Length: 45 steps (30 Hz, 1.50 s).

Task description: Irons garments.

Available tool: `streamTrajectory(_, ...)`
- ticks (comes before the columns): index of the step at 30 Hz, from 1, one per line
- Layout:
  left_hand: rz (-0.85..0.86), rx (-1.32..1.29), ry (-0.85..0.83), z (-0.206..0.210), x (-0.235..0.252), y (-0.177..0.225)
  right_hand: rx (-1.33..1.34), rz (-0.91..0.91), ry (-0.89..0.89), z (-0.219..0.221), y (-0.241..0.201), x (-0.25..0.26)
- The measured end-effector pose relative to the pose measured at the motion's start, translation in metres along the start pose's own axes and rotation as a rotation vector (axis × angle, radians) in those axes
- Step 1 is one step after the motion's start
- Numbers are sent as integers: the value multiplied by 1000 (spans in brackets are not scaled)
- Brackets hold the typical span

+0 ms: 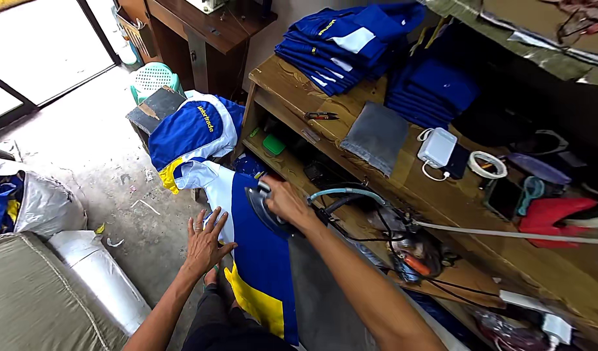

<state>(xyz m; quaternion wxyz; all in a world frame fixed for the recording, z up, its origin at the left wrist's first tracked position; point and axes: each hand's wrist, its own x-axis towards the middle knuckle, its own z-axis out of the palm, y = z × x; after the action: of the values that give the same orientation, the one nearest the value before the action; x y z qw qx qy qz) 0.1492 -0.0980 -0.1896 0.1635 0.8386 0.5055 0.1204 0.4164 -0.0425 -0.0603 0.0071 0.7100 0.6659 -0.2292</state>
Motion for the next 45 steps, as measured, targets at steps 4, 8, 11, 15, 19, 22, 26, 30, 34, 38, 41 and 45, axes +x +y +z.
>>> streamTrajectory(4, 62, -81, 132, -14, 40, 6, -50, -46, -112, 5, -17, -35)
streamTrajectory(8, 204, -22, 153, -9, 117, -4, -26, 19, -53, -2, -34, -14)
streamTrajectory(11, 178, 78, 34, -6, 153, -20, 16, 104, 7, -11, -37, 20)
streamTrajectory(15, 139, 124, -54, -4, 159, -35, 96, 192, 133, -14, -6, 40)
streamTrajectory(19, 158, 126, -14, 0, 158, -35, 126, 311, 164, -6, 45, -13)
streamTrajectory(22, 169, 128, -41, -3, 159, -35, 139, 459, 143, 2, 82, -85)
streamTrajectory(26, 186, -99, -43, -21, 161, -37, 178, 609, 215, 30, 140, -186)
streamTrajectory(30, 128, -274, 241, -64, 150, -52, 206, 711, 316, 56, 191, -273)
streamTrajectory(34, -335, -339, 362, -80, 142, -85, 148, 775, 371, 68, 222, -323)
streamTrajectory(38, -773, -946, 95, -66, 143, -105, -24, 680, 591, 61, 184, -314)
streamTrajectory(41, -793, -1089, -26, -64, 148, -107, 287, 426, 661, 95, 66, -247)
streamTrajectory(45, -714, -1068, 44, -72, 166, -91, 356, -18, 442, 198, -11, -183)
